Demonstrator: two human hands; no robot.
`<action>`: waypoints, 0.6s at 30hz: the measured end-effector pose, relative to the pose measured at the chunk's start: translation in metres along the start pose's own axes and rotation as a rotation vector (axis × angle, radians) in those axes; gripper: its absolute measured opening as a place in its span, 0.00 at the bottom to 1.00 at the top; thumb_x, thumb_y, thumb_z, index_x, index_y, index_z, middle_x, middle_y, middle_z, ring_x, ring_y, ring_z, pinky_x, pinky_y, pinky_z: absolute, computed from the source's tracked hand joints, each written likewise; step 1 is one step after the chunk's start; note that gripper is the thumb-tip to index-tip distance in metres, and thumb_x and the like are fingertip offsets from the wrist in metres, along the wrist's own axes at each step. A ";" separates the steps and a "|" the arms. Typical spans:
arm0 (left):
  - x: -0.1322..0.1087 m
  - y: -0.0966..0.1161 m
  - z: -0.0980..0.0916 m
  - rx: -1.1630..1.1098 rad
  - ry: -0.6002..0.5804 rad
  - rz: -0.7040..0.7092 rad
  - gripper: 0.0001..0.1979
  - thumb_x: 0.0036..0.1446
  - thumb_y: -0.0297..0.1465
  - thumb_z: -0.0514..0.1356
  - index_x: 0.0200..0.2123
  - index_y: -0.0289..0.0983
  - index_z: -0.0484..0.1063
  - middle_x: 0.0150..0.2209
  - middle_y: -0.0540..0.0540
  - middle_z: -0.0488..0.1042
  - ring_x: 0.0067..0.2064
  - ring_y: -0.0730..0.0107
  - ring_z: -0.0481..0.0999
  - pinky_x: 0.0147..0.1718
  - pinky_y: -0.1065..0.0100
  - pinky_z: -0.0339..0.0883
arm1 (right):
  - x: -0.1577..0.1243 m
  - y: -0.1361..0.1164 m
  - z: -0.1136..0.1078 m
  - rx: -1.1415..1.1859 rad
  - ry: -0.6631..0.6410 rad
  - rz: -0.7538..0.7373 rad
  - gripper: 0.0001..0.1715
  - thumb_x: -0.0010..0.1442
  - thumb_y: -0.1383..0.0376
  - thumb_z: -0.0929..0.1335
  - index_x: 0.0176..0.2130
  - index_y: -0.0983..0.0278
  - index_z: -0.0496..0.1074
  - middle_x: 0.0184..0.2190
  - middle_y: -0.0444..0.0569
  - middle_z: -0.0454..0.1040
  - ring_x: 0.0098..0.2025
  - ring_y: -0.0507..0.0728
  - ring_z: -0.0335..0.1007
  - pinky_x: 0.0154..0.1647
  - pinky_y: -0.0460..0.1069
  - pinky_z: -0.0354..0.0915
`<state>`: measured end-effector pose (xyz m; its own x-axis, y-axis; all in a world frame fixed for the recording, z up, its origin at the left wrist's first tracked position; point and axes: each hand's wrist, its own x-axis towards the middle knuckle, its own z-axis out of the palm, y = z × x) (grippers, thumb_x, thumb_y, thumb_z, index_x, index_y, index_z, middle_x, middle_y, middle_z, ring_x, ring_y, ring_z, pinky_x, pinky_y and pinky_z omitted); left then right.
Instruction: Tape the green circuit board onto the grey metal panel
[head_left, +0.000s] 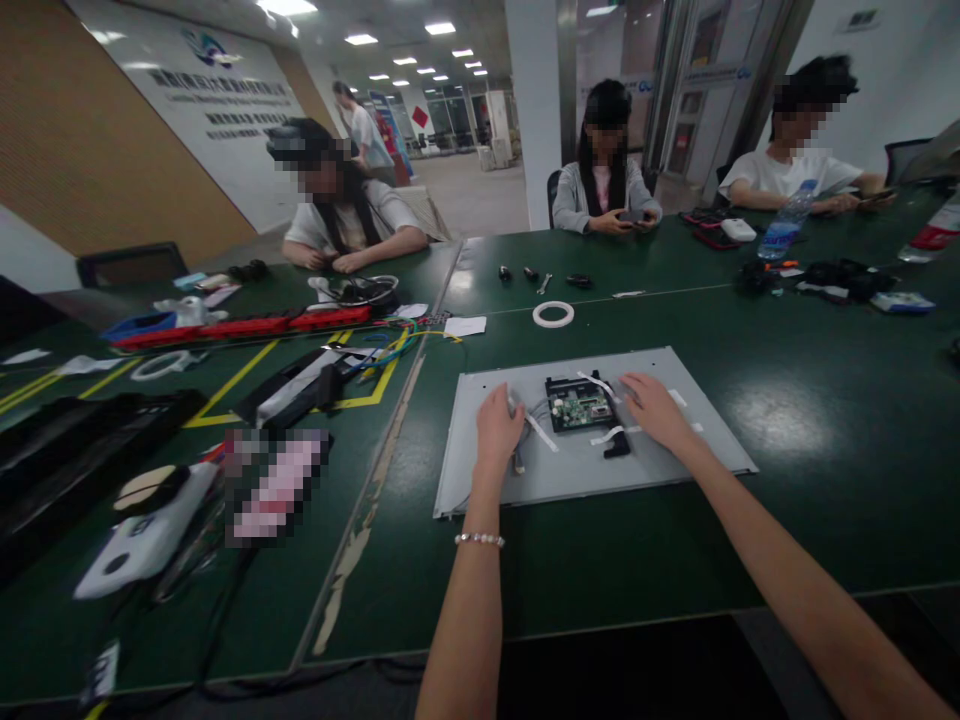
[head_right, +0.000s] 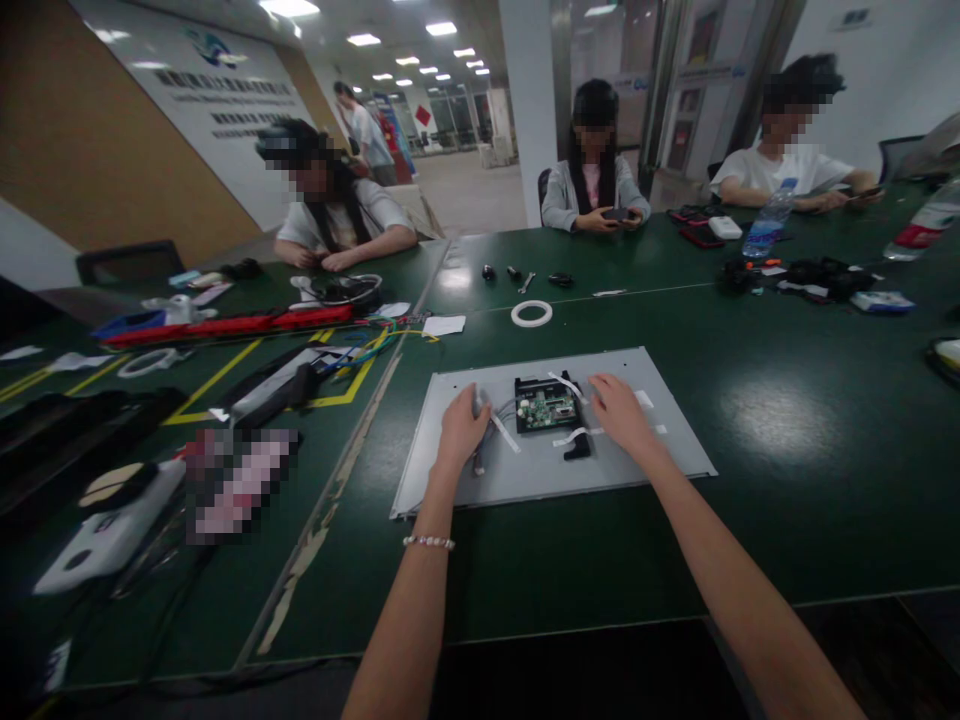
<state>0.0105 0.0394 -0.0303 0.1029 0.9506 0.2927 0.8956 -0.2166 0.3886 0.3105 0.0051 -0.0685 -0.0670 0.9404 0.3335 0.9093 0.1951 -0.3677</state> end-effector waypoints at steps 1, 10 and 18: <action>-0.001 0.000 -0.001 0.016 -0.014 0.013 0.25 0.59 0.33 0.56 0.59 0.30 0.61 0.58 0.33 0.67 0.60 0.53 0.65 0.59 0.56 0.58 | -0.002 0.001 -0.001 -0.069 -0.032 -0.007 0.26 0.65 0.61 0.56 0.59 0.64 0.66 0.60 0.53 0.63 0.61 0.60 0.55 0.62 0.57 0.54; -0.005 0.000 -0.009 0.090 -0.169 0.037 0.32 0.60 0.43 0.56 0.63 0.33 0.56 0.65 0.35 0.56 0.67 0.56 0.54 0.63 0.56 0.50 | -0.012 -0.002 -0.005 -0.292 -0.157 0.042 0.31 0.69 0.55 0.50 0.66 0.58 0.56 0.67 0.45 0.51 0.67 0.62 0.45 0.62 0.64 0.49; -0.008 0.001 -0.011 0.079 -0.243 0.013 0.40 0.55 0.47 0.60 0.65 0.36 0.51 0.68 0.34 0.49 0.69 0.52 0.47 0.63 0.48 0.44 | -0.013 -0.003 -0.007 -0.221 -0.131 0.034 0.30 0.68 0.56 0.52 0.65 0.58 0.58 0.66 0.49 0.53 0.67 0.64 0.46 0.62 0.65 0.48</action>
<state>0.0062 0.0288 -0.0230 0.2071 0.9754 0.0754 0.9236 -0.2203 0.3136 0.3118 -0.0096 -0.0656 -0.0742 0.9762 0.2038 0.9787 0.1105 -0.1729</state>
